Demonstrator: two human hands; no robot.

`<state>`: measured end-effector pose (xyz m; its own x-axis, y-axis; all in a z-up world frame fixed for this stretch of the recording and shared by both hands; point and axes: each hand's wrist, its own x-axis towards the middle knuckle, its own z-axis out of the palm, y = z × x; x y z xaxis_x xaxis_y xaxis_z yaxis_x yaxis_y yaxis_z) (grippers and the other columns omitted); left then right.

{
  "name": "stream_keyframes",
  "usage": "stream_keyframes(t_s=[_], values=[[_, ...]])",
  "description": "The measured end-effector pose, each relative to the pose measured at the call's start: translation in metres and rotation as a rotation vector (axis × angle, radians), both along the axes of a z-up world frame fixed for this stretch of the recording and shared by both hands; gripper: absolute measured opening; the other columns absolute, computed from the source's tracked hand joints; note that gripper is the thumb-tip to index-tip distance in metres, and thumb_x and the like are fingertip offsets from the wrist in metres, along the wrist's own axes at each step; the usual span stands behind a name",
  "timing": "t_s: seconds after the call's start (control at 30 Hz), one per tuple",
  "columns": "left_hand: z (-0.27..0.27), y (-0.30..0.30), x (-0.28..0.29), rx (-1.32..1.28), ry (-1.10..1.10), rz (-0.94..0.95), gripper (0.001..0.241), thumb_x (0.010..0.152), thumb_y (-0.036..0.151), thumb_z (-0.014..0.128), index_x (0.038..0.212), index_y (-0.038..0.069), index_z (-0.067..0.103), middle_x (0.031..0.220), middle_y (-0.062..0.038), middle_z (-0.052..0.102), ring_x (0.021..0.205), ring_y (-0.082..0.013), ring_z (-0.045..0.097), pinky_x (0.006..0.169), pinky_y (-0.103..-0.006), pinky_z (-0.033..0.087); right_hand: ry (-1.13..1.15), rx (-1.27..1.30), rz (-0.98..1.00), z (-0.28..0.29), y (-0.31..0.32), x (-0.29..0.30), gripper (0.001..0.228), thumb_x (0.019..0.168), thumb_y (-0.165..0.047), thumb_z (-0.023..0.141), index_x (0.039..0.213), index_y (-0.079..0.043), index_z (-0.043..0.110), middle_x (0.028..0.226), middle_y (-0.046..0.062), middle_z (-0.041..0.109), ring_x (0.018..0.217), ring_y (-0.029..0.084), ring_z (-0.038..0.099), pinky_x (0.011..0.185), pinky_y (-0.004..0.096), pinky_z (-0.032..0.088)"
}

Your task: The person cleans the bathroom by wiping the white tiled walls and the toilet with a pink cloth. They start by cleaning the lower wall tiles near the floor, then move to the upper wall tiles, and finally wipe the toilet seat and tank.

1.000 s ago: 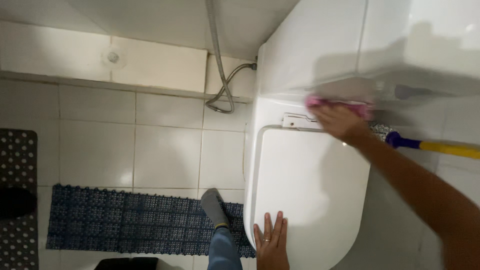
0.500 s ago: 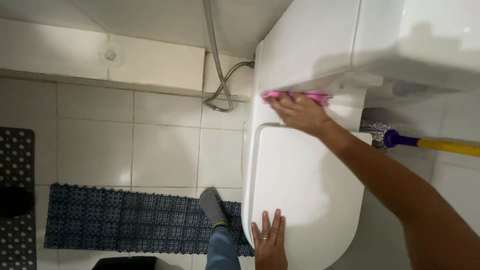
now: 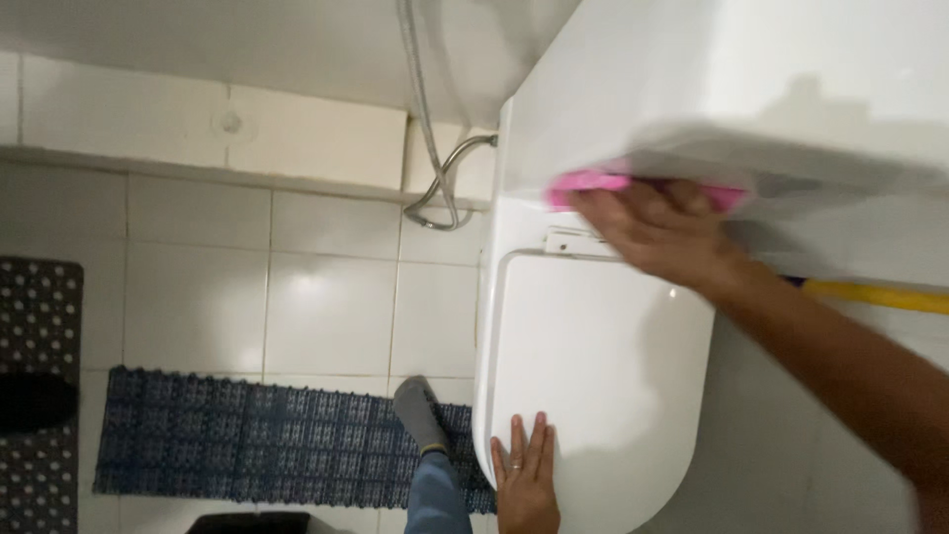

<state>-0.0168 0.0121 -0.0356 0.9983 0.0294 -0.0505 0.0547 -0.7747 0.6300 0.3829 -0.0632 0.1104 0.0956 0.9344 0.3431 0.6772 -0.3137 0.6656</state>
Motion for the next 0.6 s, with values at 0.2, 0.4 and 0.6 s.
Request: stream_keyframes(t_s=[0.2,0.4,0.6], values=[[-0.001,-0.002,-0.005,0.013,0.127,-0.097,0.079,0.084,0.001,0.05,0.16,0.012,0.034,0.172,0.002,0.023,0.157,-0.0363,0.009,0.119,-0.0652,0.012,-0.078,-0.076,0.032,-0.009,-0.026,0.009,0.037,0.114,-0.037,0.059,0.15,-0.028,0.059,0.138,-0.011,0.055,0.105,0.008,0.053,0.073,0.025,0.037],[0.009,-0.004,-0.001,0.11,0.081,-0.067,0.071,0.088,0.0,0.045,0.158,0.011,0.036,0.171,0.001,0.025,0.157,-0.0355,0.013,0.121,-0.0641,0.01,0.29,-0.44,0.095,0.006,-0.176,0.013,0.051,0.094,0.01,0.056,0.144,0.002,0.057,0.158,0.008,0.051,0.135,0.025,0.06,0.105,0.044,0.051],[0.014,-0.008,0.001,0.117,0.062,-0.036,0.07,0.09,0.003,0.045,0.158,0.012,0.035,0.17,0.001,0.029,0.157,-0.036,0.016,0.12,-0.0655,0.012,-0.071,-0.158,0.029,0.084,-0.151,0.006,0.044,0.102,-0.056,0.084,0.105,-0.015,0.07,0.098,-0.01,0.069,0.08,0.009,0.054,0.065,0.024,0.039]])
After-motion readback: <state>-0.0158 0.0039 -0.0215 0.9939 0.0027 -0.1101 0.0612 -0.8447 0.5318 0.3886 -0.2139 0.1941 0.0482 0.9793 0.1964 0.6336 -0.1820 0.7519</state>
